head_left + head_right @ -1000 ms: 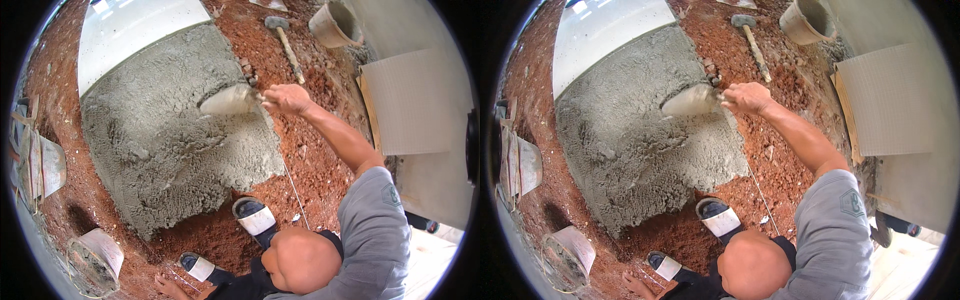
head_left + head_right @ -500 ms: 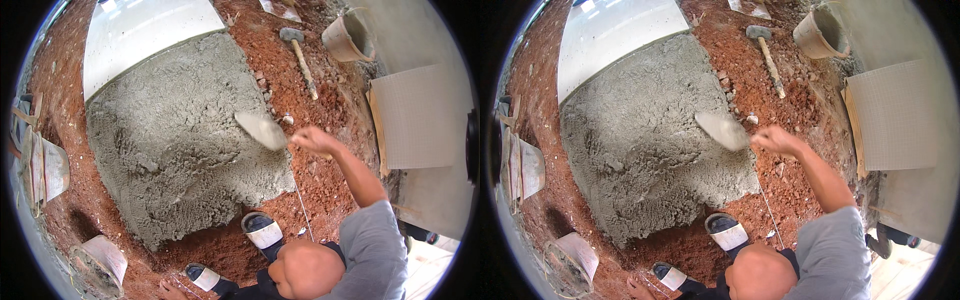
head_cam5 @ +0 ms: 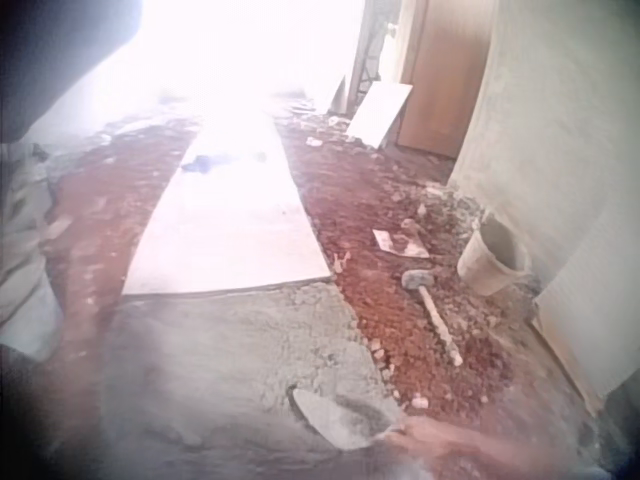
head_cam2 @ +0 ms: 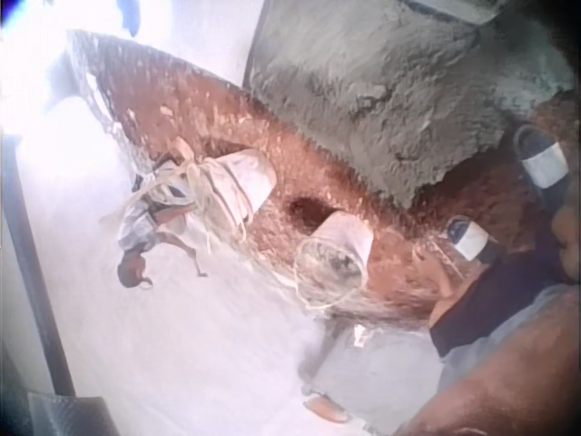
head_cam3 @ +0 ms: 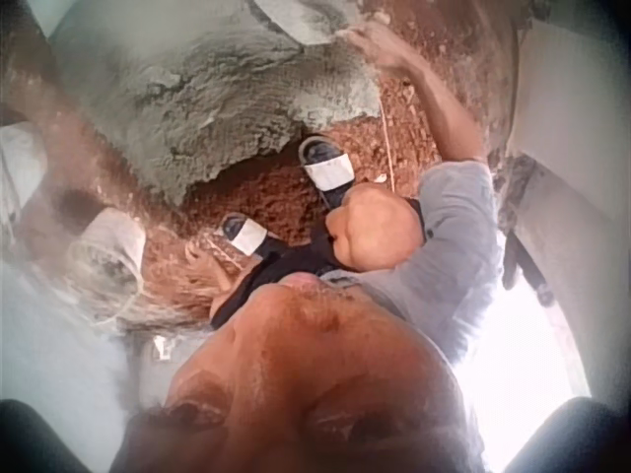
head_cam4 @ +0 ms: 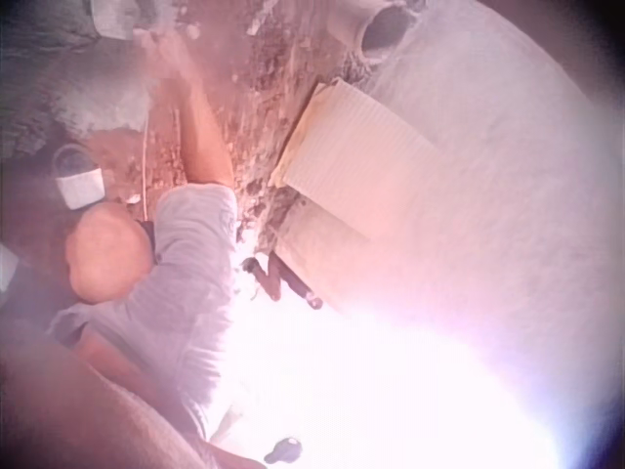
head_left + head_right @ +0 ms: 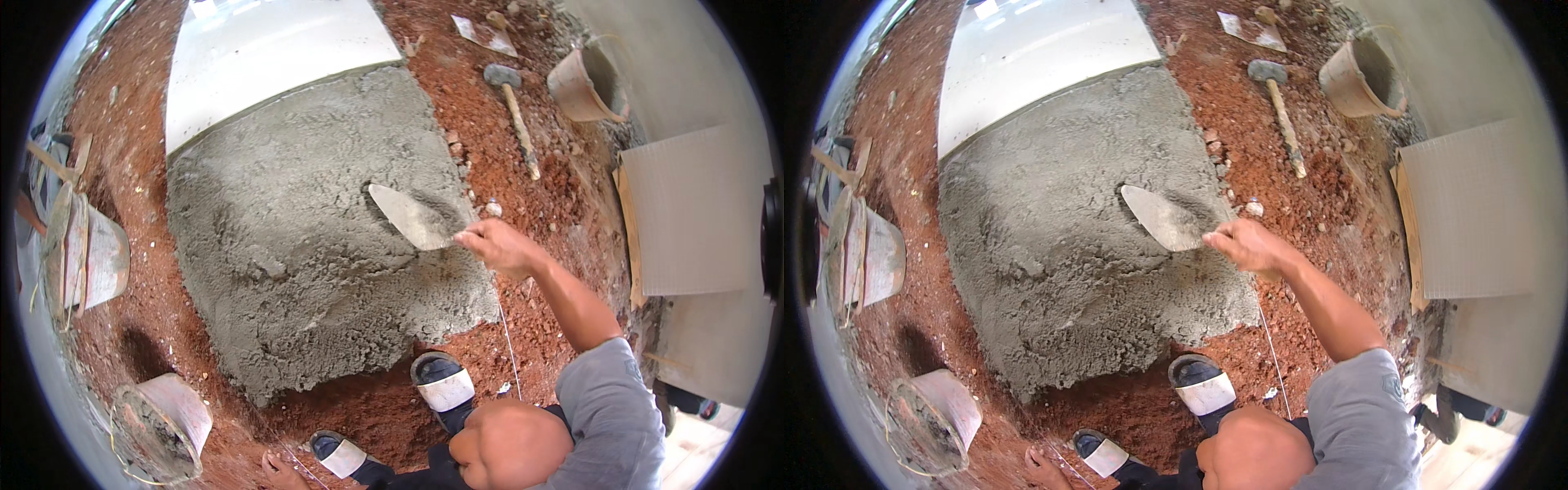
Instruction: The person spreads wet cement on a floor area using a trowel, then places a large ceramic tile onto the cement and taps it with a rubber mallet to level it. The person lifts the tile, repositions it, and continues spreading cement.
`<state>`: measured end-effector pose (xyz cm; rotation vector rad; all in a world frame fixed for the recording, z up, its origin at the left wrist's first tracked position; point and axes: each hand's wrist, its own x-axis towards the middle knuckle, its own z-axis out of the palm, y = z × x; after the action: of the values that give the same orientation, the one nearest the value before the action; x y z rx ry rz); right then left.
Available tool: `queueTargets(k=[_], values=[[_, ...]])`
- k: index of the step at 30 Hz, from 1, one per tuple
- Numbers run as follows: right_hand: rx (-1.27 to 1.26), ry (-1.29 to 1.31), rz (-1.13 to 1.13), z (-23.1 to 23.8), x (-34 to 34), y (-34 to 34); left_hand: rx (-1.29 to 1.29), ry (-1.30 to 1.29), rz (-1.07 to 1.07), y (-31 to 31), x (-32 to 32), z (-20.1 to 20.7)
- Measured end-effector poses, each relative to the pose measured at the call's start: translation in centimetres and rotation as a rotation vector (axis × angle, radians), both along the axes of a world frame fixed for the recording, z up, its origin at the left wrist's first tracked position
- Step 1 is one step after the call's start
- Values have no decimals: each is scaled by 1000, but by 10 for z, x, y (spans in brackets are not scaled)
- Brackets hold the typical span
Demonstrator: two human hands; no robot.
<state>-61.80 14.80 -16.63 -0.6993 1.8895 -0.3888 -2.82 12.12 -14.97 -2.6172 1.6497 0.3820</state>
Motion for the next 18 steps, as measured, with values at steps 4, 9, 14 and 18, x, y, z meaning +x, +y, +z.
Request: queueTargets(k=[4,9,14,18], values=[[-76,64,-99,6,11,-15,-122,23,-68,32,23,-19],[-159,69,-275,-6,3,-56,-76,136,-39,53,88,-46],[-28,-27,-108,-9,48,-58,-255,461,120,65,125,-83],[-52,107,52,3,90,-52,-325,536,117,72,137,-89]])
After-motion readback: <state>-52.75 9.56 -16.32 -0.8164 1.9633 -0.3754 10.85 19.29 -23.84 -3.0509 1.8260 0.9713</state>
